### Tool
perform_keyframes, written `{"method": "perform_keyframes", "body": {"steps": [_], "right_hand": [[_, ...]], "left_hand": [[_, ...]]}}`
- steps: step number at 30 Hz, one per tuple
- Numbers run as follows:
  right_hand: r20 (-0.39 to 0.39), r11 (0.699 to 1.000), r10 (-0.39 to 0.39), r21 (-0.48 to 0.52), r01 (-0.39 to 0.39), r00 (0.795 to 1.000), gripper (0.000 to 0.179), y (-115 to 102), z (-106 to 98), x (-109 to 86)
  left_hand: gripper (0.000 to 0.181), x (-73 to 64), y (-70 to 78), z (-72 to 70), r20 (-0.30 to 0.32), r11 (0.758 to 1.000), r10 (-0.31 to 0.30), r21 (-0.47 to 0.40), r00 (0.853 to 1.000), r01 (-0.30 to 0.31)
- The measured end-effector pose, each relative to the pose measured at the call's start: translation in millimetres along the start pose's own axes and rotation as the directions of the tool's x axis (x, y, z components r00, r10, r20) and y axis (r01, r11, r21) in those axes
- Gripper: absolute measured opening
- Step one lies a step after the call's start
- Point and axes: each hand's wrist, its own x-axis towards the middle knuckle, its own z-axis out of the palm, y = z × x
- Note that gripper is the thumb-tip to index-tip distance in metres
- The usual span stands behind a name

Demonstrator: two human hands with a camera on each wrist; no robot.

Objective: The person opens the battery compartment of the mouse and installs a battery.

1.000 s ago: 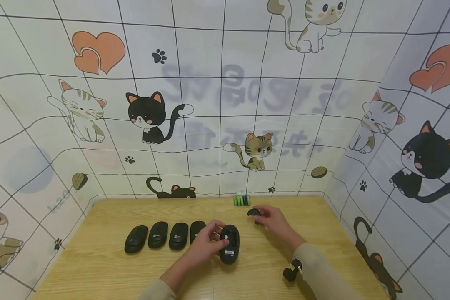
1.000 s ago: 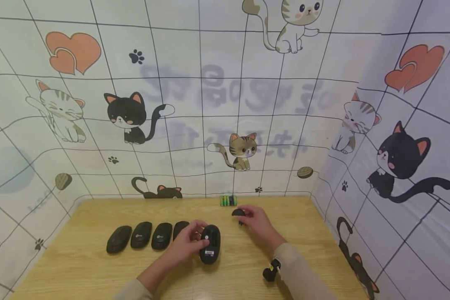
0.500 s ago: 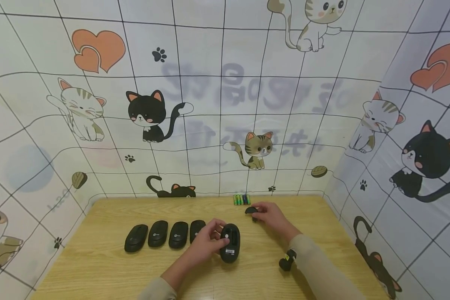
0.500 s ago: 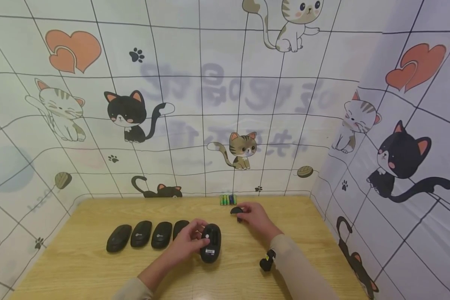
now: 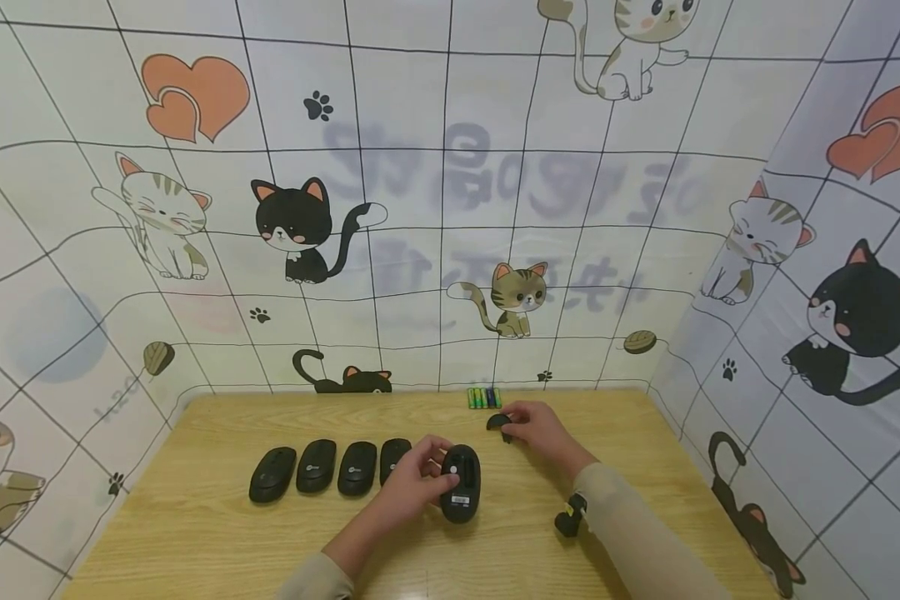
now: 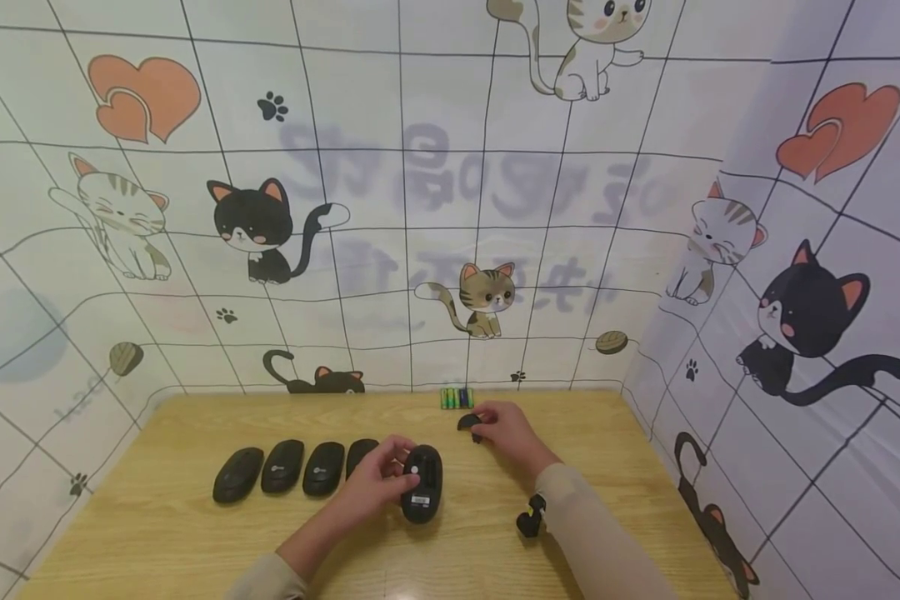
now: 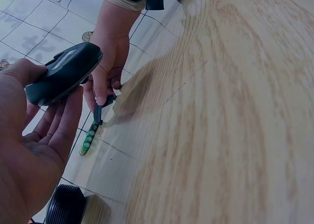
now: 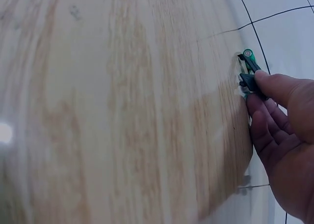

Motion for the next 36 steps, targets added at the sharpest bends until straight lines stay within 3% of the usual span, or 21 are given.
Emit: {"method": "perform_keyframes", "body": {"steps": [15, 22, 29, 36], "right_hand": [[-0.021, 0.998, 0.039, -0.042, -0.040, 0.999, 0.016, -4.4, 2.4, -1.4], [-0.075, 0.998, 0.067, -0.013, -0.068, 0.995, 0.015, -5.9, 3.1, 1.0], [-0.070, 0.998, 0.040, -0.038, -0.043, 0.997, 0.035, -11.3, -0.8, 17.0], [0.017, 0.994, 0.017, -0.109, -0.015, 1.000, 0.049, -12.3, -8.2, 33.6]], "left_hand": [[0.041, -0.2, -1.0, -2.6, 0.004, 1.000, 0.016, -0.018, 1.000, -0.016], [0.042, -1.5, 1.0, -2.5, 0.004, 1.000, 0.005, -0.027, 1.000, -0.005], [0.041, -1.2, -0.1, -2.3, 0.001, 1.000, 0.005, -0.022, 1.000, -0.005], [0.042, -1.8, 4.0, -0.8, 0.001, 1.000, -0.004, -0.029, 1.000, 0.004]]}}
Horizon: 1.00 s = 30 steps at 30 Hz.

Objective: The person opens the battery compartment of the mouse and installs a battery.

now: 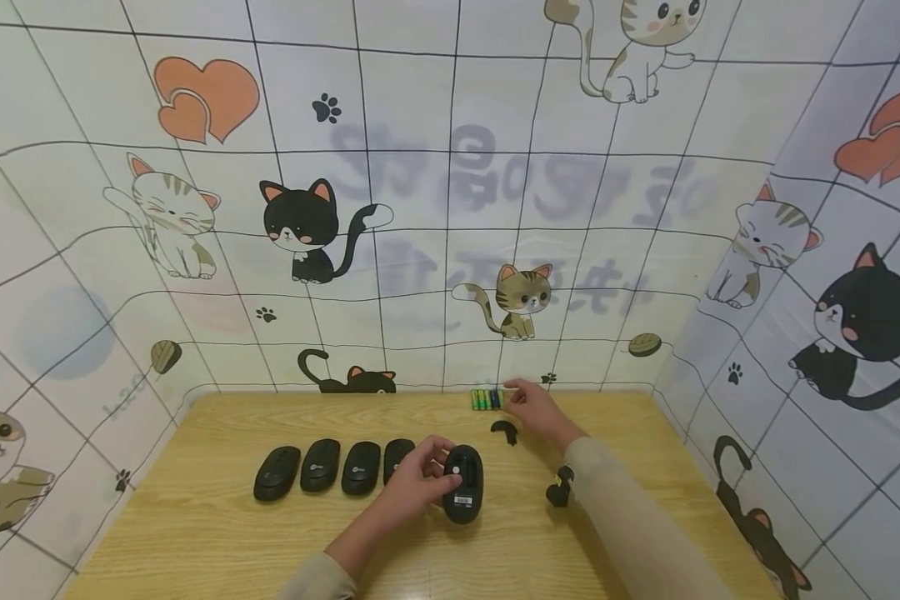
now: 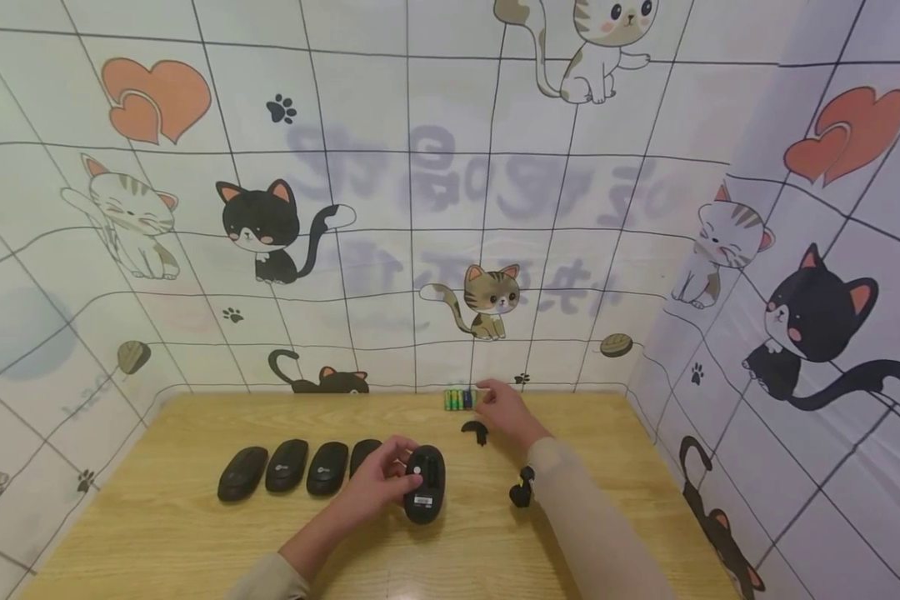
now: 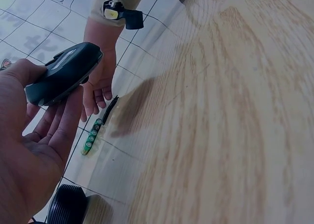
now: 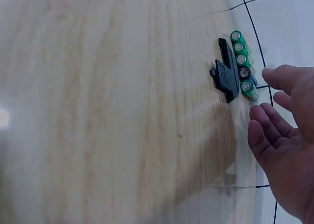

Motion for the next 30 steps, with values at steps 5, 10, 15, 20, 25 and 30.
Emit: {"method": "perform_keyframes", "body": {"steps": [5, 10, 15, 20, 25, 30], "right_hand": [[0.061, 0.998, -0.029, -0.048, 0.032, 0.998, 0.049, -0.3, -3.8, 7.4], [0.097, 0.998, -0.037, -0.054, 0.042, 0.995, 0.049, -1.7, -6.5, 9.3], [0.119, 0.999, -0.026, -0.042, 0.031, 0.993, 0.050, -2.1, -7.4, 10.5], [0.125, 0.998, -0.016, -0.061, 0.023, 0.992, 0.048, -1.8, -7.1, 12.8], [0.110, 0.998, -0.012, -0.068, 0.020, 0.994, 0.043, -3.2, -6.1, 14.1], [0.102, 0.998, -0.012, -0.055, 0.018, 0.995, 0.037, -1.2, -3.4, 16.0]], "left_hand": [[0.042, -0.8, 2.2, 1.1, -0.006, 1.000, 0.007, -0.005, 1.000, -0.007], [0.043, -0.9, 2.7, 1.3, 0.003, 1.000, 0.008, -0.008, 1.000, -0.008], [0.042, -0.6, 3.1, 0.9, 0.001, 1.000, 0.004, -0.002, 1.000, -0.004], [0.043, 0.1, 0.8, 0.2, 0.005, 1.000, 0.007, -0.008, 1.000, -0.007], [0.043, -0.2, -1.0, 0.2, 0.001, 1.000, 0.010, -0.009, 1.000, -0.010], [0.043, -0.8, -0.7, 0.3, -0.002, 1.000, 0.009, -0.008, 1.000, -0.009]]}}
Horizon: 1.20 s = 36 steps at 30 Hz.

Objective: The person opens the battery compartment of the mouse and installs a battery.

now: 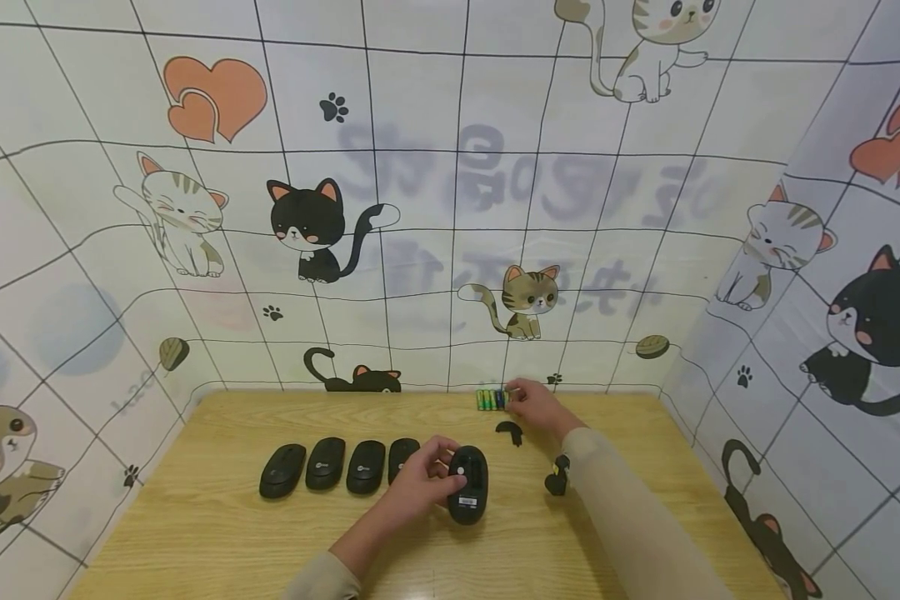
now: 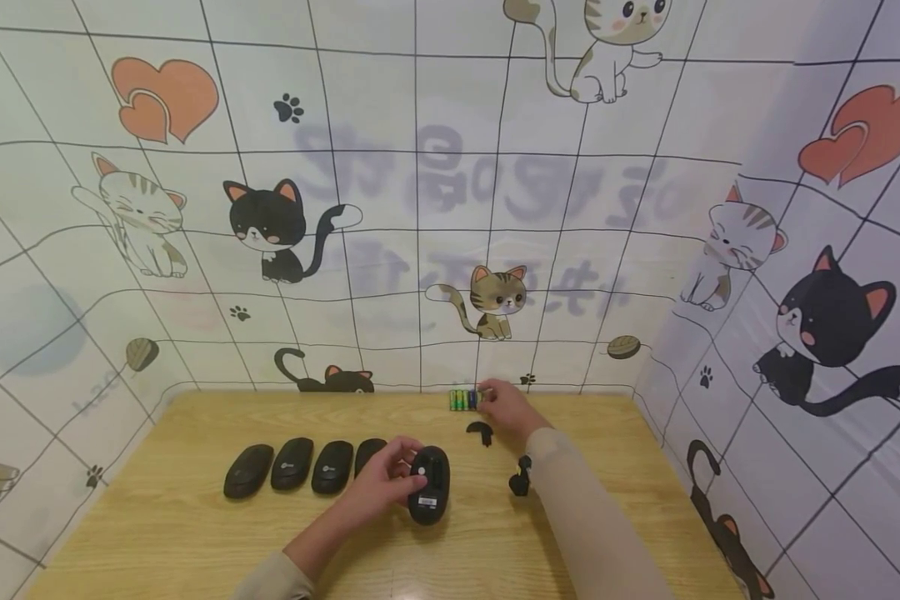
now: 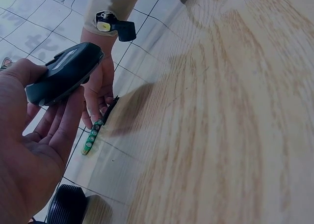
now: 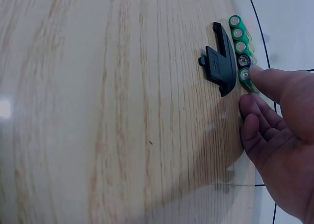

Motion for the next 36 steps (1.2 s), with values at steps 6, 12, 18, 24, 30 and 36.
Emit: {"method": "perform_keyframes", "body": {"steps": [6, 12, 18, 24, 30, 36], "right_hand": [[-0.015, 1.000, -0.006, 0.027, 0.006, 1.000, 0.036, -0.7, -0.9, -2.3], [-0.054, 0.993, -0.007, 0.116, 0.014, 0.998, 0.037, 1.6, 0.1, -4.7], [-0.141, 0.982, 0.048, 0.187, -0.021, 0.989, 0.029, 7.8, 6.7, -5.8], [-0.227, 0.971, 0.092, 0.238, -0.036, 0.970, 0.021, 16.0, 13.5, -5.4], [-0.246, 0.942, 0.087, 0.335, 0.000, 0.965, 0.017, 15.7, 14.4, -10.2], [-0.243, 0.925, 0.072, 0.378, 0.026, 0.967, 0.019, 8.2, 13.0, -19.2]], "left_hand": [[0.042, -0.6, 0.9, -0.2, 0.001, 1.000, -0.002, -0.001, 1.000, 0.002], [0.042, -1.9, 2.5, 0.5, 0.005, 1.000, 0.001, -0.008, 1.000, -0.001], [0.042, -1.8, 2.0, 0.2, 0.004, 1.000, 0.002, -0.007, 1.000, -0.002], [0.043, -1.3, 0.9, 0.2, 0.005, 1.000, 0.002, -0.006, 1.000, -0.002], [0.042, -0.8, 0.2, 0.3, 0.003, 1.000, 0.004, -0.009, 1.000, -0.004], [0.041, 0.7, 0.0, 0.5, 0.001, 1.000, -0.003, 0.001, 1.000, 0.003]]}}
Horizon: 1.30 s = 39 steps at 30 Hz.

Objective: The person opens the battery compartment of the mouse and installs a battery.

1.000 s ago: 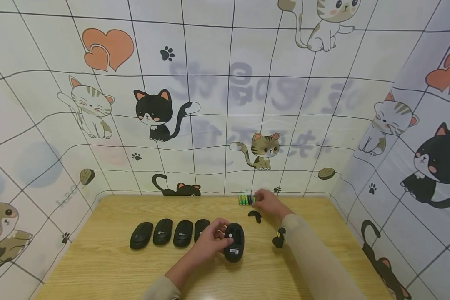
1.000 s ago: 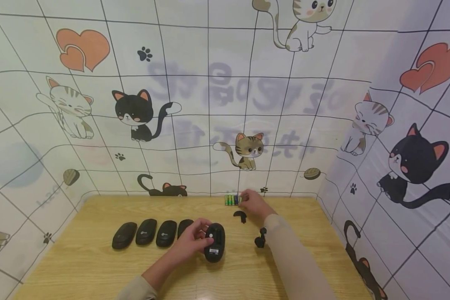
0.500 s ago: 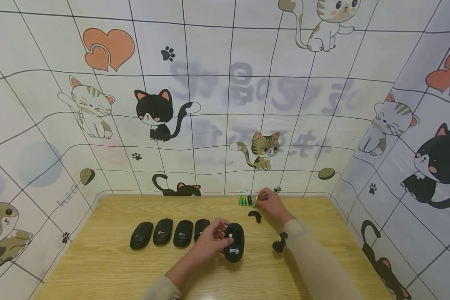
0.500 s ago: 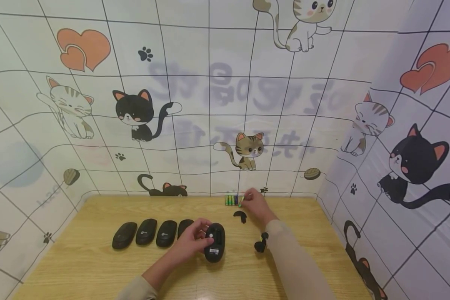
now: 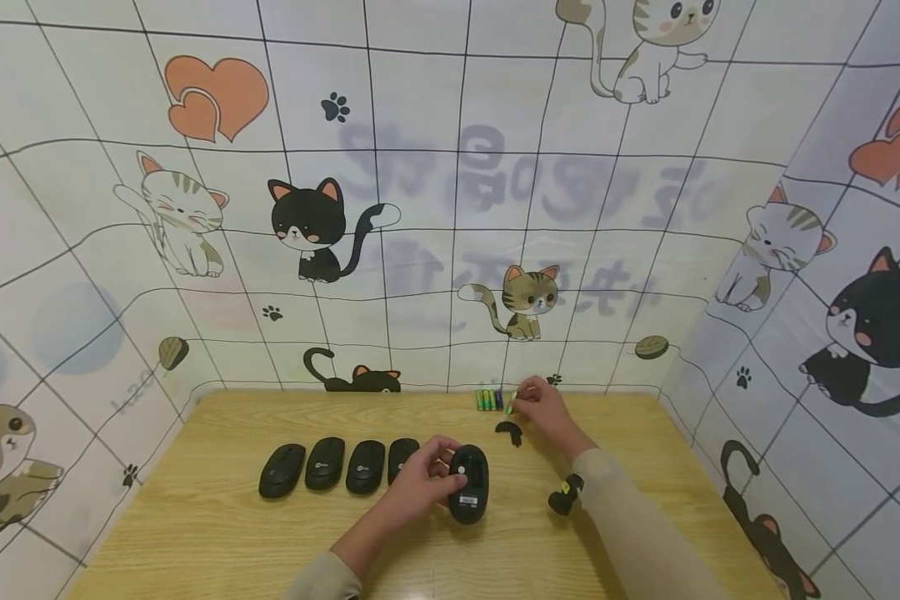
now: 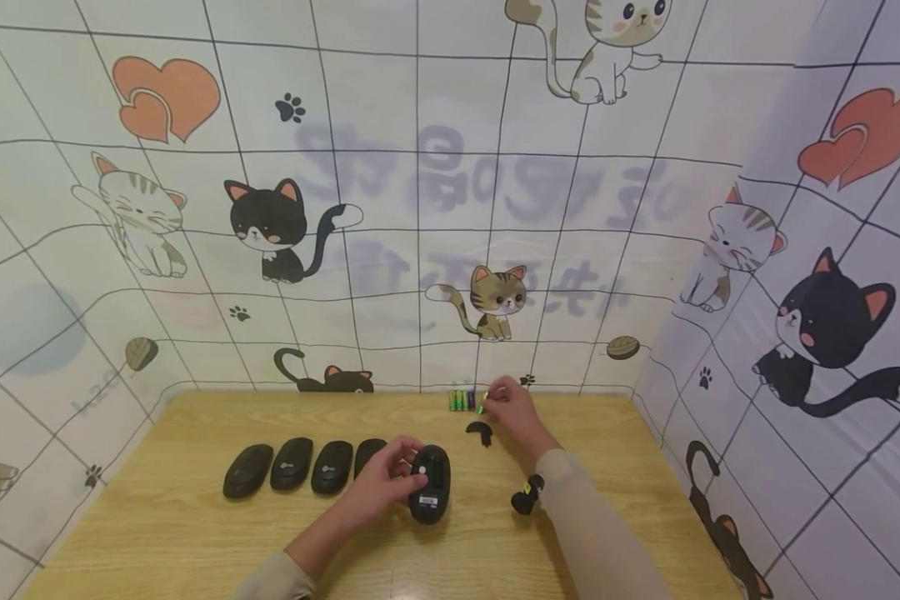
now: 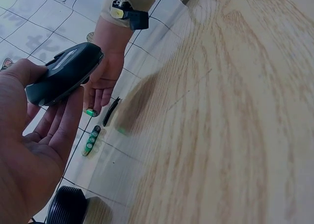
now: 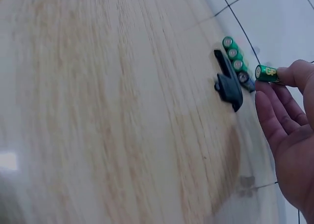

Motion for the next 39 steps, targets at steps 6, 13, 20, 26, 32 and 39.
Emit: {"method": "perform_keyframes", "body": {"steps": [6, 13, 20, 26, 32, 39], "right_hand": [[0.044, 0.997, -0.046, 0.072, 0.043, 0.998, 0.025, -15.4, 7.2, -9.4], [0.105, 0.994, -0.072, 0.091, 0.062, 0.992, 0.027, -31.1, 14.9, -22.2], [0.154, 0.992, -0.096, 0.090, 0.083, 0.983, 0.034, -44.7, 16.3, -34.7], [0.189, 0.988, -0.153, 0.050, 0.146, 0.970, 0.029, -53.4, 17.0, -43.2], [0.208, 0.984, -0.178, 0.054, 0.171, 0.962, 0.023, -63.5, 16.6, -51.8], [0.227, 0.983, -0.178, 0.084, 0.163, 0.958, 0.021, -76.7, 16.7, -63.3]], "left_hand": [[0.041, 0.2, 2.4, -0.9, -0.012, 1.000, -0.006, -0.005, 1.000, 0.006], [0.041, 1.1, -0.2, -1.0, -0.016, 1.000, -0.012, 0.006, 1.000, 0.012], [0.043, -0.5, 4.0, 0.3, -0.020, 1.000, -0.012, -0.009, 1.000, 0.012], [0.043, -1.2, 3.4, -0.5, -0.021, 1.000, -0.016, -0.012, 1.000, 0.016], [0.044, -0.7, 2.1, -0.6, -0.021, 1.000, -0.014, -0.004, 1.000, 0.014], [0.042, 0.2, 1.1, -2.2, -0.019, 1.000, -0.011, 0.002, 1.000, 0.011]]}}
